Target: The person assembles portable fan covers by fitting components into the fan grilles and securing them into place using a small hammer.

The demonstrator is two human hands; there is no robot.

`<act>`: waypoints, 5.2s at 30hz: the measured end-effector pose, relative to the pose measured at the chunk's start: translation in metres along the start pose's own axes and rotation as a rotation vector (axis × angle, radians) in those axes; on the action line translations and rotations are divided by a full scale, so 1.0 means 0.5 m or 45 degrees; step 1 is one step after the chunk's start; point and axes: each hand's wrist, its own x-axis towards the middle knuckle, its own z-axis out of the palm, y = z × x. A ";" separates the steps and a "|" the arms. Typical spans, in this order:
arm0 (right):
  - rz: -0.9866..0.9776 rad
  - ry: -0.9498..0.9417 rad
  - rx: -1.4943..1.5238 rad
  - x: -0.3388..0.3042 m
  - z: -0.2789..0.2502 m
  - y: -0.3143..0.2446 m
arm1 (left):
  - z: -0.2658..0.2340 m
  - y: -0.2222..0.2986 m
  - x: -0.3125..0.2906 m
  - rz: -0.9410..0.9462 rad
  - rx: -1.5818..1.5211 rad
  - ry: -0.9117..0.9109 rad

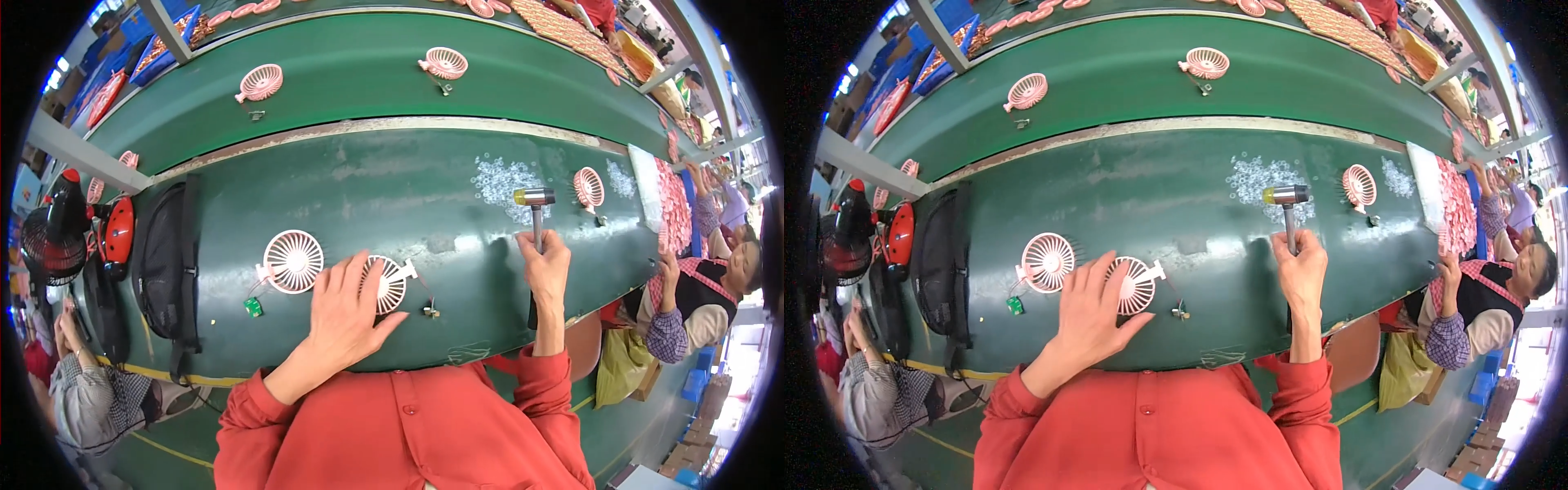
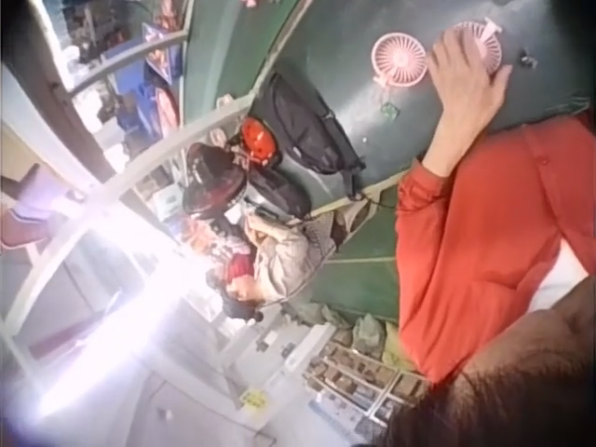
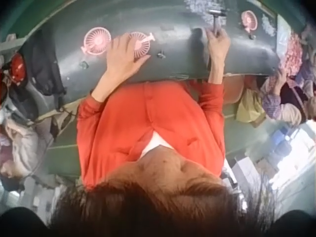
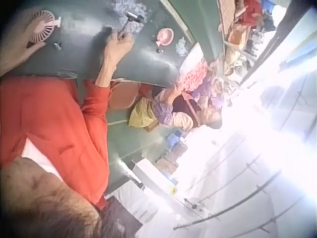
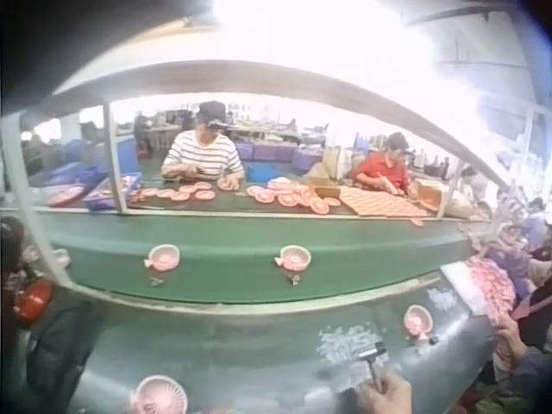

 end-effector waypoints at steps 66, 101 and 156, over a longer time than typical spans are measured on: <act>0.516 -1.112 1.282 -0.165 0.127 -0.092 | 0.023 -0.004 -0.018 -0.091 -0.769 0.009; -0.044 -0.813 0.423 -0.208 0.101 -0.137 | 0.012 0.006 -0.015 -0.193 -0.517 0.253; 0.121 -0.613 0.919 -0.164 0.148 -0.179 | -0.121 -0.324 0.156 0.179 -0.087 0.699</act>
